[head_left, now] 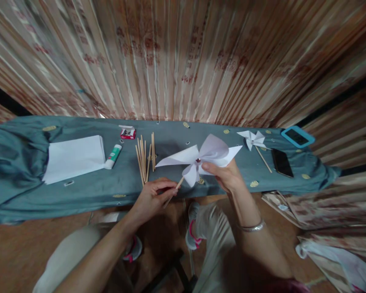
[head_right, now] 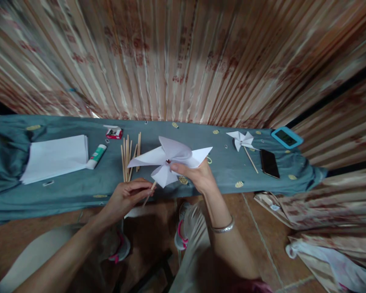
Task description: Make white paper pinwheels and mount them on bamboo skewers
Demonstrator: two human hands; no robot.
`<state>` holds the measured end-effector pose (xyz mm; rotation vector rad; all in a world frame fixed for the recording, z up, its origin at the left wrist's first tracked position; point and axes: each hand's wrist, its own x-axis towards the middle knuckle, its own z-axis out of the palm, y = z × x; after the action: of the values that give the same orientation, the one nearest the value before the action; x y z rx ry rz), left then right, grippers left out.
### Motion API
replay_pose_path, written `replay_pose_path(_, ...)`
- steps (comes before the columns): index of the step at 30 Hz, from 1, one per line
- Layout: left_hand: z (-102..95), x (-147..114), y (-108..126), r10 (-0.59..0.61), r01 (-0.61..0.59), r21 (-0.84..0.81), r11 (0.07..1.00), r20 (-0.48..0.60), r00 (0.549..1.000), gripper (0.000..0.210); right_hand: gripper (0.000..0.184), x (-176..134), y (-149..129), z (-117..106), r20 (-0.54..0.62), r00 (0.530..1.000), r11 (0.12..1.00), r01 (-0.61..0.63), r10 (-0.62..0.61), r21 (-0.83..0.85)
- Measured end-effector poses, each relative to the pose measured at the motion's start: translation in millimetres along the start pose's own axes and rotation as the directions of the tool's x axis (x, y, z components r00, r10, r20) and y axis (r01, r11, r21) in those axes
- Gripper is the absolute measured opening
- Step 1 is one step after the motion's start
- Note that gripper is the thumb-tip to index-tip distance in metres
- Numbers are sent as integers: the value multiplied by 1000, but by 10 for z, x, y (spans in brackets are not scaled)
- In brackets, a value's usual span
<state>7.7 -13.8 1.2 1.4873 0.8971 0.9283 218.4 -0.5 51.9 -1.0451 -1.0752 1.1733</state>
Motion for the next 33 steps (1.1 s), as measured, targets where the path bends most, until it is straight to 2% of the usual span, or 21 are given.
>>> replay_pose_path(6, -17, -56, -30, 13, -12, 70, 997, -13, 1000, 15, 26, -20, 5, 72, -11, 999, 999, -35, 35, -34)
replay_pose_path(16, -6, -145, -83, -48, 48, 46, 998, -6, 999, 19, 32, -42, 170, 49, 89, 988, 991, -125, 128, -37)
replay_pose_path(21, -25, -171, -79, -100, 100, -3, 995, 6, 995, 19, 47, -47, 146, -51, 60, 993, 992, -108, 104, 63)
replay_pose_path(27, -44, -178, -63, -132, 134, -81, 988, 24, 991, 16, 67, -17, 92, -188, 126, 986, 968, -132, 107, 212)
replay_pose_path(33, -15, -200, -67, -173, 172, -99, 980, 2, 985, 16, 73, -67, 201, -2, 110, 982, 968, -171, 153, 182)
